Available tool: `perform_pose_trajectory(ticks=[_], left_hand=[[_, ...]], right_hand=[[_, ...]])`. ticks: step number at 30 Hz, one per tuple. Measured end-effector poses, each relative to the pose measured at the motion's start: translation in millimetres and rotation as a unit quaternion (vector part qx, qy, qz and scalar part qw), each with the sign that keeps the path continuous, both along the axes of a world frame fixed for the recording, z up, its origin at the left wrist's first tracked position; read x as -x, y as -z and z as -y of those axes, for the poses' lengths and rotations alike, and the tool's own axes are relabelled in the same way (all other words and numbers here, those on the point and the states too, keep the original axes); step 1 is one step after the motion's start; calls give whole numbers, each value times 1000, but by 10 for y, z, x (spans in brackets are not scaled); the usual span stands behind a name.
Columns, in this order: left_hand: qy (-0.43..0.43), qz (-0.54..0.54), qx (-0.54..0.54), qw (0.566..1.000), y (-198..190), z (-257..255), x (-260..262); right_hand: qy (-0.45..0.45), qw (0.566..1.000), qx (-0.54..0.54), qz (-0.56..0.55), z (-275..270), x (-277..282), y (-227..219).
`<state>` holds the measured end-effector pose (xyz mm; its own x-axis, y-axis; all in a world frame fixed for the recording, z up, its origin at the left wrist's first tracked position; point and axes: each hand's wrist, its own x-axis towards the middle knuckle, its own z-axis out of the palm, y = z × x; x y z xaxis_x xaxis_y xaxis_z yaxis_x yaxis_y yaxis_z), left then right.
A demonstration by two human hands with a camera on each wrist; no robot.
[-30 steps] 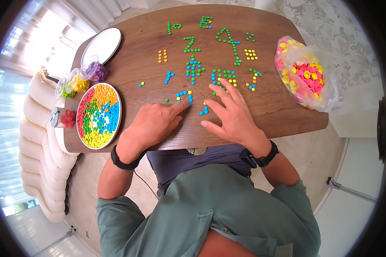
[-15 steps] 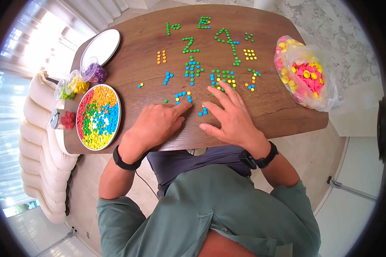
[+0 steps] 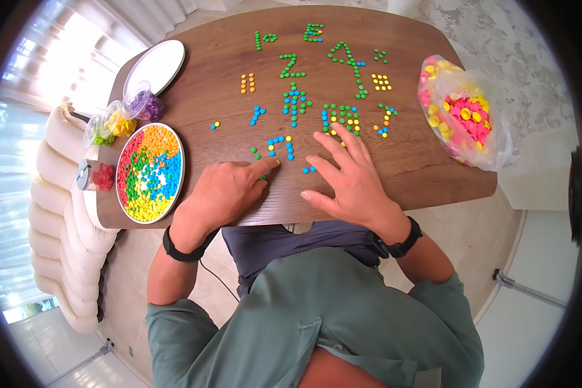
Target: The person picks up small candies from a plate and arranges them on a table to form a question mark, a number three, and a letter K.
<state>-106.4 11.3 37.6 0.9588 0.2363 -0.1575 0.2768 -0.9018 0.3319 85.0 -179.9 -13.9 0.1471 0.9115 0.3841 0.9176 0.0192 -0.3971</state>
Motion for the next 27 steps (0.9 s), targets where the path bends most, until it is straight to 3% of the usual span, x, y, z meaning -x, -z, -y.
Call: perform_pose_trajectory(ticks=[27], left_hand=[[-5, 24, -8, 1000, 32, 48, -10]], right_hand=[[-14, 1000, 10, -5, -154, 250, 85]])
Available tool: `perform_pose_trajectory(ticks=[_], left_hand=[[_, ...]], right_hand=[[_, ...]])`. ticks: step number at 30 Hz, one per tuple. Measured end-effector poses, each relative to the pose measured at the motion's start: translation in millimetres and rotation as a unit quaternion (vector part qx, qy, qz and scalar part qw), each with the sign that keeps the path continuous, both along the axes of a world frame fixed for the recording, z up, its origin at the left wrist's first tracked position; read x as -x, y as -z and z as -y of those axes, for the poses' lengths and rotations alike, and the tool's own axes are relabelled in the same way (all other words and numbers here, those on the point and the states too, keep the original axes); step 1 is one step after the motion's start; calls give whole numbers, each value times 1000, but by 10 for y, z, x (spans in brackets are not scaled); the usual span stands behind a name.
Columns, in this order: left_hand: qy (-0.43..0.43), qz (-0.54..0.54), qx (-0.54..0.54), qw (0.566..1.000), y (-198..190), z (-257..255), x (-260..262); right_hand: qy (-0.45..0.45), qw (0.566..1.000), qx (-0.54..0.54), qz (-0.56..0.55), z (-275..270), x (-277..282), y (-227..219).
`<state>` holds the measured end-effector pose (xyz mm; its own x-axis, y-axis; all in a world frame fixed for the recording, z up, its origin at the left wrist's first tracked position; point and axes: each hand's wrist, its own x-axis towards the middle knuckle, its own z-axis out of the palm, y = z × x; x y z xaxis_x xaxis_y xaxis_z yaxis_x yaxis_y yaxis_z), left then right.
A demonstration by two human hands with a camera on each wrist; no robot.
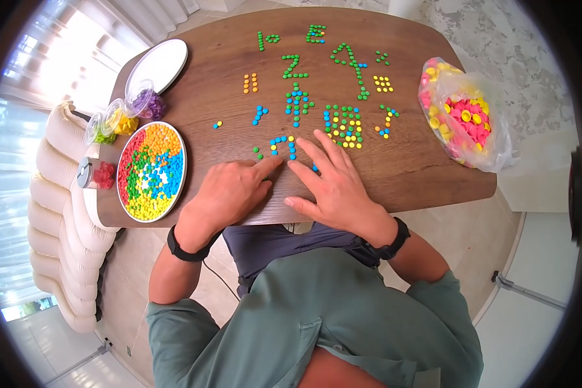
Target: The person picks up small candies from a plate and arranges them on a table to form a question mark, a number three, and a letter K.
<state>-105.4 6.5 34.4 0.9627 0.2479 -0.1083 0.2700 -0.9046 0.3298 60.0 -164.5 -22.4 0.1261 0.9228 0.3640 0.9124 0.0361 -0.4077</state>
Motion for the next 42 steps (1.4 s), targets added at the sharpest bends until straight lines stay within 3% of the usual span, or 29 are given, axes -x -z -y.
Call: perform_pose_trajectory(ticks=[18, 42], left_hand=[[-10, 5, 7, 1000, -55, -77, 76], [-8, -25, -2, 1000, -20, 2, 18]], right_hand=[[32, 999, -3, -11, 138, -166, -78], [-1, 1000, -2, -18, 150, -70, -74]])
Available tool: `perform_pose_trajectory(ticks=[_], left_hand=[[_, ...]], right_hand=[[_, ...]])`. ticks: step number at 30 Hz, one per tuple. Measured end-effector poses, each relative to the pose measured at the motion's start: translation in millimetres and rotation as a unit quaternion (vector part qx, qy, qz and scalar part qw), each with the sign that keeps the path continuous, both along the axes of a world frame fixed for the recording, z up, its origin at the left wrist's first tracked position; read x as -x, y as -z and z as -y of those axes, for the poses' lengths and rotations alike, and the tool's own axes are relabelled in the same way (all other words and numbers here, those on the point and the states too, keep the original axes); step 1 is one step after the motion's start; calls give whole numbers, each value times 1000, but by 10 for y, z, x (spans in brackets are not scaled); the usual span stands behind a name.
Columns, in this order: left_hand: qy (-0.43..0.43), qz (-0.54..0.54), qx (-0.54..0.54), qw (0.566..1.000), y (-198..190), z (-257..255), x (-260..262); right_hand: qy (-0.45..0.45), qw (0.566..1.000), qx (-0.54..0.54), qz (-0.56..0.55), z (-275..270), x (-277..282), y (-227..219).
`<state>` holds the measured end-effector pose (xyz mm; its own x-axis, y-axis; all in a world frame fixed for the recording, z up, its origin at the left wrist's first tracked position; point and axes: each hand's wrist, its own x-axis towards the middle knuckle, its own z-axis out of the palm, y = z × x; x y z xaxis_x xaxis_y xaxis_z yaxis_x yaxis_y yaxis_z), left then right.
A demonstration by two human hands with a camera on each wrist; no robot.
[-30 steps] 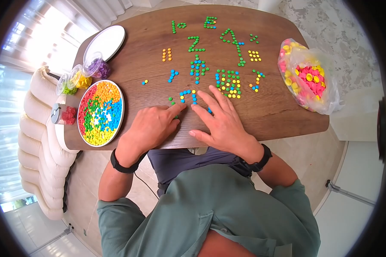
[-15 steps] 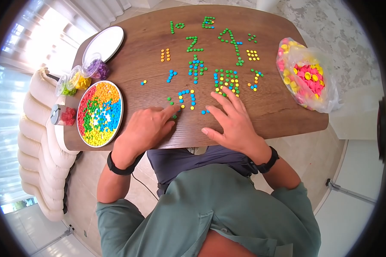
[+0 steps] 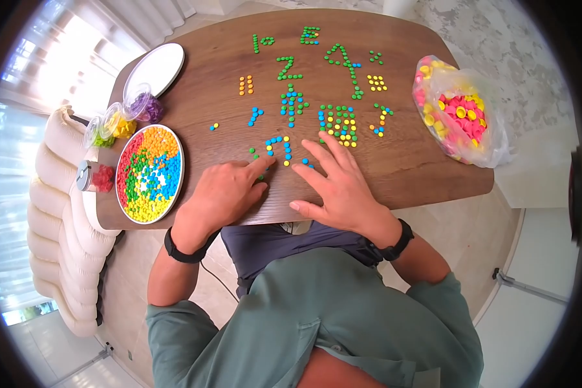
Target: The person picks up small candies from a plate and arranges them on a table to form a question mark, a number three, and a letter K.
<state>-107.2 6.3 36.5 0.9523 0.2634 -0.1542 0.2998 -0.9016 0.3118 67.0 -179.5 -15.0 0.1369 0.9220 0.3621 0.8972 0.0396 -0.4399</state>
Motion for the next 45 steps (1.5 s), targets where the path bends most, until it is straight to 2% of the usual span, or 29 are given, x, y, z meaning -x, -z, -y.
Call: perform_pose_trajectory(ticks=[13, 20, 24, 45], left_hand=[[-6, 1, -8, 1000, 27, -3, 9], [-19, 18, -3, 1000, -71, 0, 74], [-12, -7, 7, 1000, -70, 9, 102], [5, -6, -7, 1000, -75, 115, 31]], right_hand=[[-4, 1000, 5, 2, -114, 36, 63], [11, 1000, 6, -7, 19, -82, -21], [15, 1000, 5, 2, 114, -171, 13], [-4, 1000, 12, -10, 98, -61, 50]])
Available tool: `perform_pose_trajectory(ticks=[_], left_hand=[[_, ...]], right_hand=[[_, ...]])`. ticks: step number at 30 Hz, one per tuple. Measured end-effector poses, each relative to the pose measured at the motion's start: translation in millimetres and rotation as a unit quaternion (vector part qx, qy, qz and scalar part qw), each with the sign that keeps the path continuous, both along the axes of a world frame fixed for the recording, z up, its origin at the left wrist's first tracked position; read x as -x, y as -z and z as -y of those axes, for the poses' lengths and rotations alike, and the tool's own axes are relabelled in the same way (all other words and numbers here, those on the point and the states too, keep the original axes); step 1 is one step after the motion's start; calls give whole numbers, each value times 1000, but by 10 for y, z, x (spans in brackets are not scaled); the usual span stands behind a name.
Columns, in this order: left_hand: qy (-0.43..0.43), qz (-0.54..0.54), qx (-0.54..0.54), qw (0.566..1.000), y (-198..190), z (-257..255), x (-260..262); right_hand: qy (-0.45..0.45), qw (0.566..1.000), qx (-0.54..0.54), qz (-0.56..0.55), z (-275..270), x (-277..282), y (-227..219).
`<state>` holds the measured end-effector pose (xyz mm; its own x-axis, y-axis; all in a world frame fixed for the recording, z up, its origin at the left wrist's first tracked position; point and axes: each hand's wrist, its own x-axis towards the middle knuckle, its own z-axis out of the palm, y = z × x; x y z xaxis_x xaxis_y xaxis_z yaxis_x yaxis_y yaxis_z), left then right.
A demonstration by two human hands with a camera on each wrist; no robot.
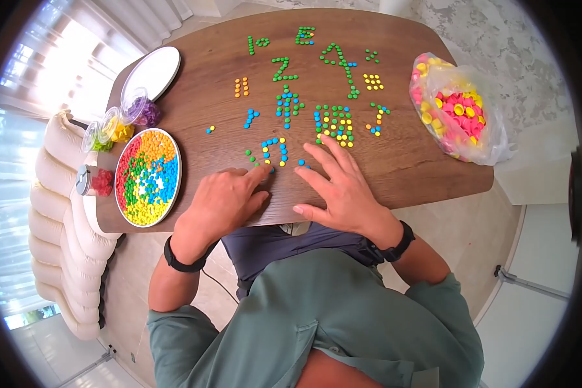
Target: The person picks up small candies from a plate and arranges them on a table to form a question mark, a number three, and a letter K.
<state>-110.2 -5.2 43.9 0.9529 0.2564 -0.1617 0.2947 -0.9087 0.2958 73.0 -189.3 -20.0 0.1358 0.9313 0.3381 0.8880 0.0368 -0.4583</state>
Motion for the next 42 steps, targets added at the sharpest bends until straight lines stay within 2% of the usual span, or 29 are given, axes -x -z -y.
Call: perform_pose_trajectory(ticks=[37, 42], left_hand=[[-7, -4, -3, 1000, 27, -48, 23], [-10, -7, 9, 1000, 10, -50, 33]], right_hand=[[-25, 999, -15, 25, -249, 141, -9], [27, 999, -7, 23, -94, -33, -69]])
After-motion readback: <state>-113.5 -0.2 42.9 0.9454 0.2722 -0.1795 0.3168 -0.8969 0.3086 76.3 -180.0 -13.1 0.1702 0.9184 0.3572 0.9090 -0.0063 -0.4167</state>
